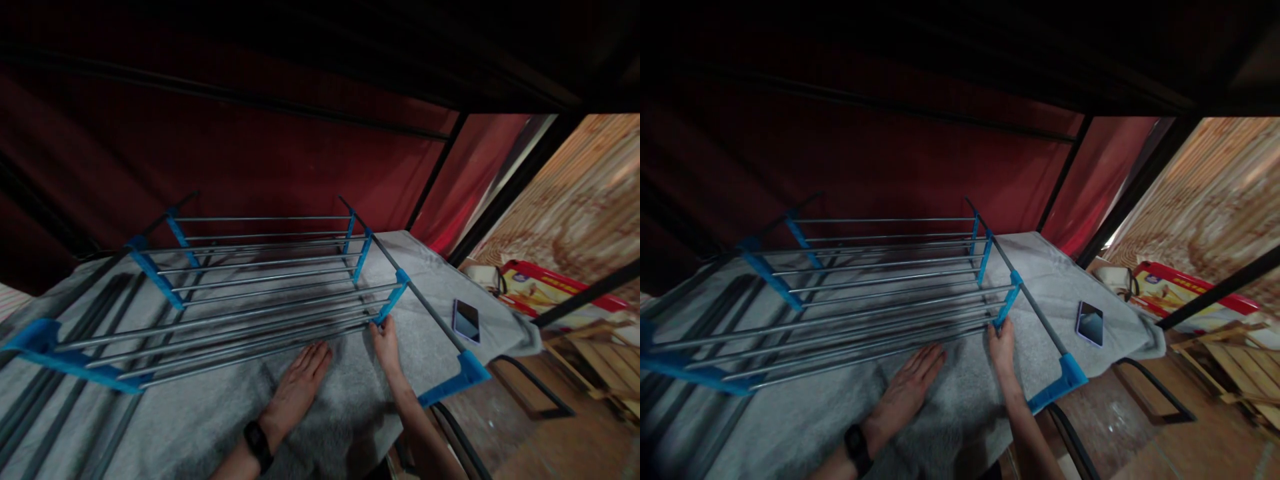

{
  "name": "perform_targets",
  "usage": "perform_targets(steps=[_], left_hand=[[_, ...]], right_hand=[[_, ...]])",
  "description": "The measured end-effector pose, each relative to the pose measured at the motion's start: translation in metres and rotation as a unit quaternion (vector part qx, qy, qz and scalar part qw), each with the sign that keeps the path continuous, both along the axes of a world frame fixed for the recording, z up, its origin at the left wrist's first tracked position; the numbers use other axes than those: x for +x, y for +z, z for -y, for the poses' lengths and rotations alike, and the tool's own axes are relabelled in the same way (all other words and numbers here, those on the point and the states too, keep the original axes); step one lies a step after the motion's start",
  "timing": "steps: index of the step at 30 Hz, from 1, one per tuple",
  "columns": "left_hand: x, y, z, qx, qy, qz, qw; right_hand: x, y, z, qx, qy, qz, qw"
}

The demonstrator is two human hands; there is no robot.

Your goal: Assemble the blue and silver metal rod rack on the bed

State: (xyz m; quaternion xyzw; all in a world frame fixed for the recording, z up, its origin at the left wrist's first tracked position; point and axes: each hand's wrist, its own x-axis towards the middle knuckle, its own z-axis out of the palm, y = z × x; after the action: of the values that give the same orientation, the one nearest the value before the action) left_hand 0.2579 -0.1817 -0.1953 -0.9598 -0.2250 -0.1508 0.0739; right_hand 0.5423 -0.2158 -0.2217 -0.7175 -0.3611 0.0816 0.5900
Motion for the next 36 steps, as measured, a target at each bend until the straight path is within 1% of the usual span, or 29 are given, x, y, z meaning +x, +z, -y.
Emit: perform_targets(steps=[2, 5, 7, 10, 12, 14, 19, 24, 31, 36], left_hand=[[0.006, 0.010, -0.002, 0.032, 0.027, 0.030, 0.999], [0.016, 0.026, -0.016, 0.024, 0.080, 0.041, 0.996], [0.021, 0.034, -0.027, -0.014, 0.101, 0.027, 0.994], [0.026, 0.043, -0.039, -0.100, 0.118, 0.011, 0.988], [0.030, 0.047, -0.043, -0.152, 0.123, 0.014, 0.981], [0.032, 0.052, -0.044, -0.184, 0.124, 0.024, 0.975], [0.033, 0.059, -0.043, -0.212, 0.129, 0.044, 0.968], [0.034, 0.061, -0.045, -0.225, 0.131, 0.045, 0.964], [0.035, 0.065, -0.047, -0.239, 0.134, 0.057, 0.960], [0.036, 0.070, -0.047, -0.244, 0.140, 0.042, 0.959]], right_hand=[[0.001, 0.001, -0.005, -0.001, -0.010, -0.010, 1.000], [0.003, 0.003, -0.010, -0.003, -0.021, -0.015, 1.000], [0.002, 0.005, -0.011, -0.005, -0.026, -0.014, 1.000], [0.001, 0.008, -0.010, -0.023, -0.023, -0.008, 0.999], [0.000, 0.011, -0.009, -0.035, -0.020, -0.001, 0.999], [-0.002, 0.014, -0.008, -0.041, -0.020, 0.008, 0.999], [-0.004, 0.019, -0.006, -0.070, -0.037, 0.041, 0.996], [-0.004, 0.020, -0.008, -0.095, -0.061, 0.060, 0.992], [-0.005, 0.021, -0.008, -0.103, -0.065, 0.070, 0.990], [-0.007, 0.023, -0.006, -0.108, -0.070, 0.079, 0.989]])
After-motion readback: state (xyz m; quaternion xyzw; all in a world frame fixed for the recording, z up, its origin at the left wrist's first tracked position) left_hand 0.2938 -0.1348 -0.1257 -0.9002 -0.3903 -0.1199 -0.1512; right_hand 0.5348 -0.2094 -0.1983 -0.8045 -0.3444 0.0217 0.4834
